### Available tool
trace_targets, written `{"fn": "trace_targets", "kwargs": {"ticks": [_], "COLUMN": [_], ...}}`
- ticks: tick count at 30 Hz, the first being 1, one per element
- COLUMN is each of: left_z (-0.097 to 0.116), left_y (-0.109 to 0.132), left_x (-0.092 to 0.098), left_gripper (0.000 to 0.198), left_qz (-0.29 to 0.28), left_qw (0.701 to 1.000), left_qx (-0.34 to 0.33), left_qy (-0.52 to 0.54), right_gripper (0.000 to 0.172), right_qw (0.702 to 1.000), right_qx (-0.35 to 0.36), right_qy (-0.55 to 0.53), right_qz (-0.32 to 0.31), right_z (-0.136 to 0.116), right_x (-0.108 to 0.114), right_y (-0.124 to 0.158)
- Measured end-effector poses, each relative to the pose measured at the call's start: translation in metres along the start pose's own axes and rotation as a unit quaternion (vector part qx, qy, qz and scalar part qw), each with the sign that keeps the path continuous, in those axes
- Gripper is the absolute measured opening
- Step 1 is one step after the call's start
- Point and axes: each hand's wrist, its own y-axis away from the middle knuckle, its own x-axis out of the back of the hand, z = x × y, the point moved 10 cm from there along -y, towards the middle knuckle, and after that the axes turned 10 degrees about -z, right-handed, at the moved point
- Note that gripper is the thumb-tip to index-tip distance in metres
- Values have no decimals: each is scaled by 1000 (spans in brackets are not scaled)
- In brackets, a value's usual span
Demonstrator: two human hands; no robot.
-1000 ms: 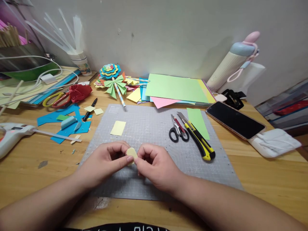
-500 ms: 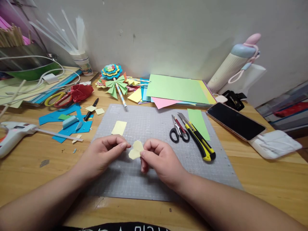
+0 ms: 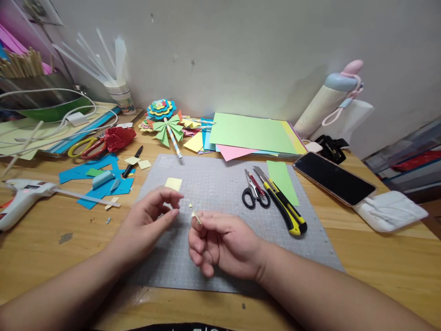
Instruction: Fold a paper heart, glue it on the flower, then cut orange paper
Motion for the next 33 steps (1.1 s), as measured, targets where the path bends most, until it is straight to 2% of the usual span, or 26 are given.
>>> {"fn": "trace_targets", "kwargs": {"ticks": [3,5,7,18,21,23,25,27,29,30,32,33], "left_z": [4,11,18,39,40,36,27,12,1,-2,-11,-17], "left_y": [-2,-3,-2,6,8,6,0,-8,-19,-29,-53,-67], "left_x": [-8,-18,-21,-20,-22,-21,-9,15,40,49,65,70], "left_gripper": [21,12,12,9,10,8,13,17,10,7,27,29], "left_qz": [-45,-96,-116,-115,-124,-123,-74,20,102,124,147,145], "left_qw": [996,992,991,984,982,984,994,998,991,988,982,979], "left_qx": [-12,-26,-51,-136,-142,-123,-71,2,59,72,111,135], "left_qy": [77,76,53,-5,14,25,43,57,58,55,49,49], "right_gripper": [15,14,16,26,20,17,17,19,22,23,25,26], "right_qw": [995,990,986,983,986,990,997,999,993,990,986,985], "right_qx": [-75,-108,-126,-144,-134,-112,-64,4,58,74,93,97], "right_qy": [-63,-82,-93,-96,-61,-29,1,26,44,48,53,55], "right_qz": [-32,-46,-50,-61,-77,-75,-39,27,89,110,131,134], "right_z": [17,25,30,35,32,27,16,0,-15,-21,-28,-30], "right_x": [-4,-5,-4,-2,-7,-9,-2,11,26,31,37,39], "right_y": [1,3,4,3,4,4,2,2,4,4,5,5]}}
